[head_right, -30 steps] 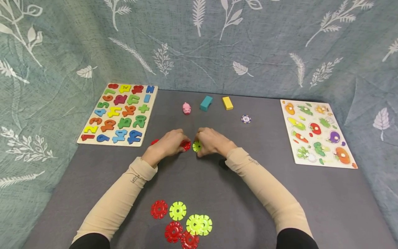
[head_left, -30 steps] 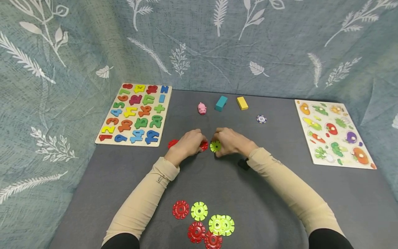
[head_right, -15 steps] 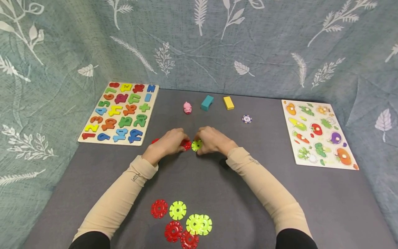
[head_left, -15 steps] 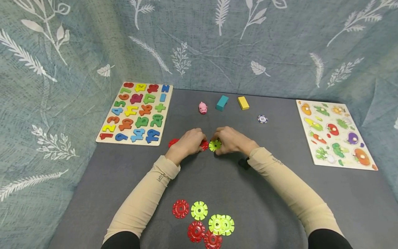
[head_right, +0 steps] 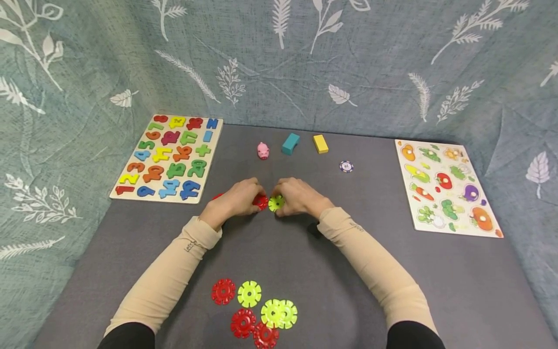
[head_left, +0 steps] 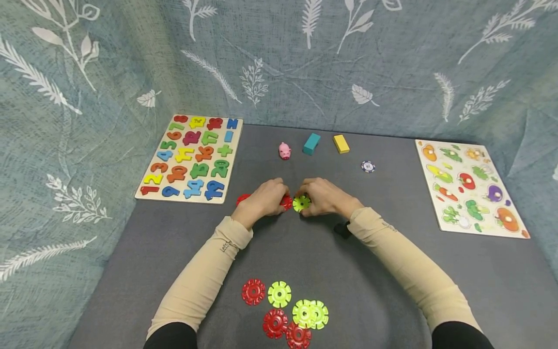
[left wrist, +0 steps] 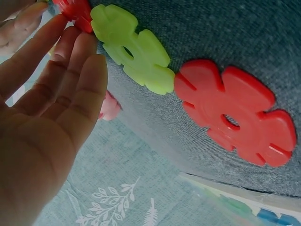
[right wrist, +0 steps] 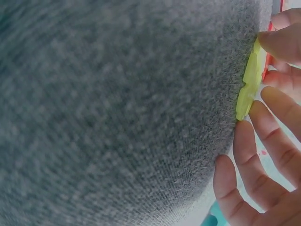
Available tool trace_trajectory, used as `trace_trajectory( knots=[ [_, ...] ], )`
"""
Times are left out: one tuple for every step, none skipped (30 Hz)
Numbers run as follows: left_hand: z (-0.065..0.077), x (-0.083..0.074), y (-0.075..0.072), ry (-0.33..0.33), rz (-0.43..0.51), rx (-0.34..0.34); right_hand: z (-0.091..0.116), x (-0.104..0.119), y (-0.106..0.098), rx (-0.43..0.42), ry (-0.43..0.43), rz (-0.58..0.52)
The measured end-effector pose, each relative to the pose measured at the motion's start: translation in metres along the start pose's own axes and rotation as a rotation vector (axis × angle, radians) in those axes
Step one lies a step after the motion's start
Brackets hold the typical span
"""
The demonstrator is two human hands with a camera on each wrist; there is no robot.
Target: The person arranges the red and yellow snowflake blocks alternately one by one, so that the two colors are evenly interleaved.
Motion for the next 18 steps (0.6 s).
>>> trace_trajectory(
  knots=[
    [0.0001, 0.0003, 0.0000, -0.003, 0.003, 0.004, 0.0003, 0.0002, -0.0001, -0.002, -0.001, -0.002],
    [0.0003, 0.0007, -0.0001, -0.005, 0.005, 0.008, 0.0007, 0.0005, -0.0002, -0.002, -0.001, -0.006],
    [0.0003, 0.0009, -0.0001, -0.007, 0.009, 0.011, 0.0010, 0.0007, -0.0002, -0.003, -0.001, -0.010],
    [0.0004, 0.0011, -0.0002, -0.008, 0.010, 0.014, 0.0013, 0.0008, -0.0001, -0.003, -0.002, -0.011],
    [0.0006, 0.0013, -0.0001, -0.010, 0.011, 0.017, 0.0016, 0.0010, 0.0000, -0.003, -0.002, -0.013],
    [0.0006, 0.0016, 0.0000, -0.013, 0.012, 0.021, 0.0018, 0.0011, 0.0002, -0.002, -0.002, -0.013],
    [0.0008, 0.0017, 0.0000, -0.016, 0.015, 0.024, 0.0020, 0.0012, 0.0003, -0.001, -0.003, -0.012],
    [0.0008, 0.0017, 0.0000, -0.019, 0.017, 0.027, 0.0022, 0.0013, 0.0002, 0.001, -0.002, -0.012],
    [0.0008, 0.0018, 0.0001, -0.022, 0.019, 0.030, 0.0024, 0.0013, 0.0003, 0.002, -0.003, -0.010],
    [0.0010, 0.0019, 0.0001, -0.026, 0.020, 0.034, 0.0026, 0.0014, 0.0002, 0.003, -0.004, -0.009],
    [0.0010, 0.0020, 0.0001, -0.029, 0.023, 0.036, 0.0027, 0.0016, 0.0000, 0.002, -0.006, -0.009],
    [0.0010, 0.0021, 0.0002, -0.034, 0.024, 0.039, 0.0028, 0.0017, -0.0001, 0.002, -0.009, -0.009],
    [0.0010, 0.0023, 0.0003, -0.038, 0.027, 0.042, 0.0029, 0.0019, -0.0005, 0.001, -0.011, -0.011],
    [0.0009, 0.0026, 0.0005, -0.041, 0.028, 0.045, 0.0031, 0.0020, -0.0010, -0.001, -0.014, -0.014],
    [0.0009, 0.0028, 0.0006, -0.044, 0.027, 0.049, 0.0032, 0.0020, -0.0015, -0.003, -0.015, -0.016],
    [0.0008, 0.0029, 0.0007, -0.047, 0.029, 0.052, 0.0034, 0.0020, -0.0021, -0.004, -0.015, -0.018],
    [0.0006, 0.0030, 0.0006, -0.050, 0.029, 0.055, 0.0035, 0.0019, -0.0027, -0.005, -0.013, -0.020],
    [0.0006, 0.0031, 0.0007, -0.052, 0.028, 0.057, 0.0038, 0.0017, -0.0034, -0.005, -0.010, -0.022]
  ],
)
Point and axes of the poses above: each hand's wrist, its own z-axis away from the middle knuckle, its own y-axis out of the palm, x = y × z, the point moved 6 cm from there along -z, towards the middle knuckle, and after that the axes turned 13 degrees about -x, right-handed, at the moved point
